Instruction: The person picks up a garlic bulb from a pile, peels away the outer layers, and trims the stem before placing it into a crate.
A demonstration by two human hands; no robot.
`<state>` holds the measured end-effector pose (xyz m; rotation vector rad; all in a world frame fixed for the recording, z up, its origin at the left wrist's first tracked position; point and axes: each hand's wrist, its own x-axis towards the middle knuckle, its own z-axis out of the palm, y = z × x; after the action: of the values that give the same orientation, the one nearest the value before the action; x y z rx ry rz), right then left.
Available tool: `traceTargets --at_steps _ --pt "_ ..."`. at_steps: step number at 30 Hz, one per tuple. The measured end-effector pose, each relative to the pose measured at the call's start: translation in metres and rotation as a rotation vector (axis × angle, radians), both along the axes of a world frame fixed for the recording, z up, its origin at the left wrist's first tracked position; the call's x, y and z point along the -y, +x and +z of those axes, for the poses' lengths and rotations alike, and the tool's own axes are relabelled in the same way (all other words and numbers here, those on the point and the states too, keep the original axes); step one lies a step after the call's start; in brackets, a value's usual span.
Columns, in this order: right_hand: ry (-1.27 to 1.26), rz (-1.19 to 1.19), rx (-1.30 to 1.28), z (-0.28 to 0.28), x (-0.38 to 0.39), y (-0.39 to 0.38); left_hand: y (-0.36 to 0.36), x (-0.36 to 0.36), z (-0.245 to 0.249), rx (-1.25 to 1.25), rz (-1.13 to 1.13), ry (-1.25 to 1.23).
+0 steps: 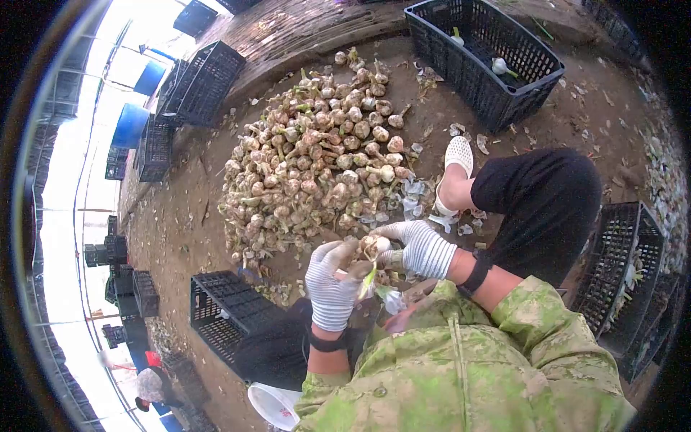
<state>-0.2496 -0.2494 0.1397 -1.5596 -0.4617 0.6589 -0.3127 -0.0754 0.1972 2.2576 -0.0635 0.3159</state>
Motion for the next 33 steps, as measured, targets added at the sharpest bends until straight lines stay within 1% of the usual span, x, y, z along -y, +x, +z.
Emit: traceTargets --at_steps 1,3,5,7,8,9,11,12,13,14,15,16,17,19,20,21,23,24,25,27,28,29,31,32,33 --pt "0.004 0.0 -0.004 -0.003 0.001 0.001 0.002 0.002 0.001 -0.004 0.0 0.004" --pt "-0.166 0.013 0.264 -0.007 0.003 0.002 0.006 0.007 0.002 0.111 -0.118 0.24" --pt "-0.126 -0.006 0.231 -0.012 0.005 0.003 0.008 0.011 0.0 0.152 -0.156 0.283" --pt "-0.068 -0.016 0.143 -0.004 0.005 0.004 0.007 0.009 -0.013 0.155 -0.138 0.159" --pt "0.002 -0.02 0.047 0.004 0.007 0.004 0.005 0.008 -0.018 0.12 -0.016 0.06" --pt "0.0 -0.014 0.049 0.009 0.008 0.003 0.003 0.006 -0.023 0.122 -0.009 0.058" --pt "0.148 0.033 -0.276 0.015 0.009 0.001 -0.001 0.0 -0.034 -0.204 0.328 -0.456" --pt "0.122 0.063 -0.185 0.009 0.007 -0.001 -0.002 -0.002 -0.048 -0.152 0.294 -0.411" --pt "0.119 0.076 -0.185 0.005 0.007 -0.001 -0.005 -0.004 -0.065 -0.149 0.307 -0.415" --pt "0.211 0.095 -0.246 0.001 0.006 -0.002 -0.008 -0.007 -0.082 -0.193 0.297 -0.426" --pt "0.301 0.117 -0.309 -0.002 0.006 -0.003 -0.011 -0.007 -0.088 -0.236 0.29 -0.44" --pt "0.379 0.151 -0.416 -0.003 0.007 -0.002 -0.014 -0.008 -0.092 -0.228 0.309 -0.451" --pt "0.364 0.169 -0.413 -0.004 0.006 -0.001 -0.017 -0.008 -0.097 -0.304 0.299 -0.562" --pt "0.491 0.111 -0.526 -0.005 0.005 0.0 -0.016 -0.008 -0.091 -0.454 0.259 -0.783" --pt "0.478 0.126 -0.522 -0.003 0.005 0.0 -0.015 -0.013 -0.088 -0.461 0.291 -0.856" --pt "0.533 0.143 -0.612 0.001 0.003 0.001 -0.012 -0.015 -0.08 -0.446 0.302 -0.869" --pt "0.64 0.179 -0.798 0.007 -0.003 0.002 -0.01 -0.019 -0.066 -0.33 0.377 -1.208" --pt "0.775 0.191 -0.899 0.009 -0.008 0.002 -0.01 -0.02 -0.057 -0.289 0.374 -1.266" --pt "0.767 0.205 -0.901 0.004 -0.012 0.002 -0.01 -0.02 -0.043 -0.276 0.384 -1.27" --pt "0.61 0.144 -0.804 -0.021 -0.017 0.003 -0.007 -0.019 -0.02 -0.22 0.221 -1.025" --pt "0.443 0.158 -0.881 -0.031 -0.019 0.009 -0.004 -0.017 -0.021 -0.18 0.162 -0.942" --pt "0.439 0.161 -0.88 -0.037 -0.016 0.006 -0.004 -0.018 -0.019 -0.176 0.165 -0.945" --pt "0.361 0.172 -0.572 -0.024 -0.015 -0.005 -0.003 -0.018 -0.009 -0.251 0.182 -1.004" --pt "0.344 0.127 -0.515 -0.018 -0.016 -0.006 -0.002 -0.021 -0.005 -0.191 0.256 -1.043" --pt "0.342 0.128 -0.513 -0.018 -0.014 -0.004 0.001 -0.024 -0.01 -0.102 0.329 -1.298"
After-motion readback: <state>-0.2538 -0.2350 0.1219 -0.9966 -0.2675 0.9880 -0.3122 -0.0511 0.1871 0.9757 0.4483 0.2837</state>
